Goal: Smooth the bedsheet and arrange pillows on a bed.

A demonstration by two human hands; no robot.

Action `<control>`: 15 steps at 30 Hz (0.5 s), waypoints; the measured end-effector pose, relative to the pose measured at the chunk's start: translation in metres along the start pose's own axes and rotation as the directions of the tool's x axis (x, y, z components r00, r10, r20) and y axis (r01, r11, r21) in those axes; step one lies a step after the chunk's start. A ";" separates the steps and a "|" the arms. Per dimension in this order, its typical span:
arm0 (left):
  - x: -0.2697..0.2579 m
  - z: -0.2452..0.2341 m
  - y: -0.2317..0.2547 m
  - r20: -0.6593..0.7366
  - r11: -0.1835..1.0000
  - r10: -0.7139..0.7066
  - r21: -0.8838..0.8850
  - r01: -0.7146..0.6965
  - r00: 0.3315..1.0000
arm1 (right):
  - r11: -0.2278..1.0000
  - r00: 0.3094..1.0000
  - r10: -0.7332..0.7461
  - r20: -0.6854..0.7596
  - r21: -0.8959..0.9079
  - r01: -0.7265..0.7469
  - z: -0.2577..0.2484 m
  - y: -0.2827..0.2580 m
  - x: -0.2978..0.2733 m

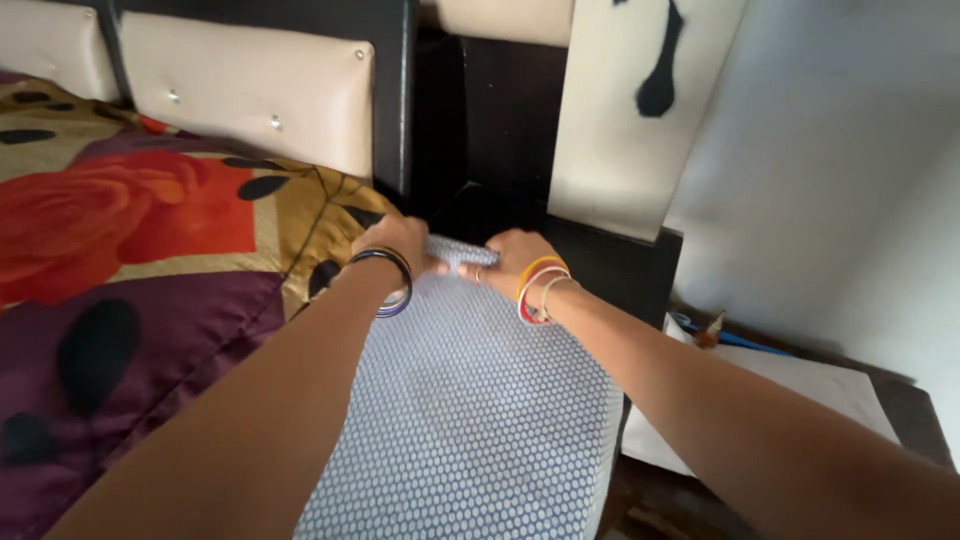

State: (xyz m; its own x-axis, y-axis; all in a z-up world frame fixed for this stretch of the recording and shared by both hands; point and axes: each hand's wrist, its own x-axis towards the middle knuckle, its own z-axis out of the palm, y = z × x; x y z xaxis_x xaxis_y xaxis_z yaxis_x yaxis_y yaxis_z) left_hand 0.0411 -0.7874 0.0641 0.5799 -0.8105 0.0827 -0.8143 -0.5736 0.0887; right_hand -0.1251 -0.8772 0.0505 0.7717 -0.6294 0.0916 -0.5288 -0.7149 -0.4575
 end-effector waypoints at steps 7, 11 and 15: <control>-0.002 0.018 0.020 -0.110 0.984 -0.045 -0.179 0.025 0.993 | 0.998 0.965 0.060 -0.255 -0.012 -0.065 0.007 0.001 0.005; 0.017 0.032 0.024 -0.174 0.980 -0.005 -0.196 -0.030 0.985 | 0.962 0.952 0.265 -0.151 -0.022 -0.272 0.007 -0.005 0.013; 0.040 0.043 0.026 -0.121 0.986 0.017 -0.163 -0.037 0.993 | 0.949 0.941 0.296 -0.164 -0.064 -0.310 0.017 -0.004 0.027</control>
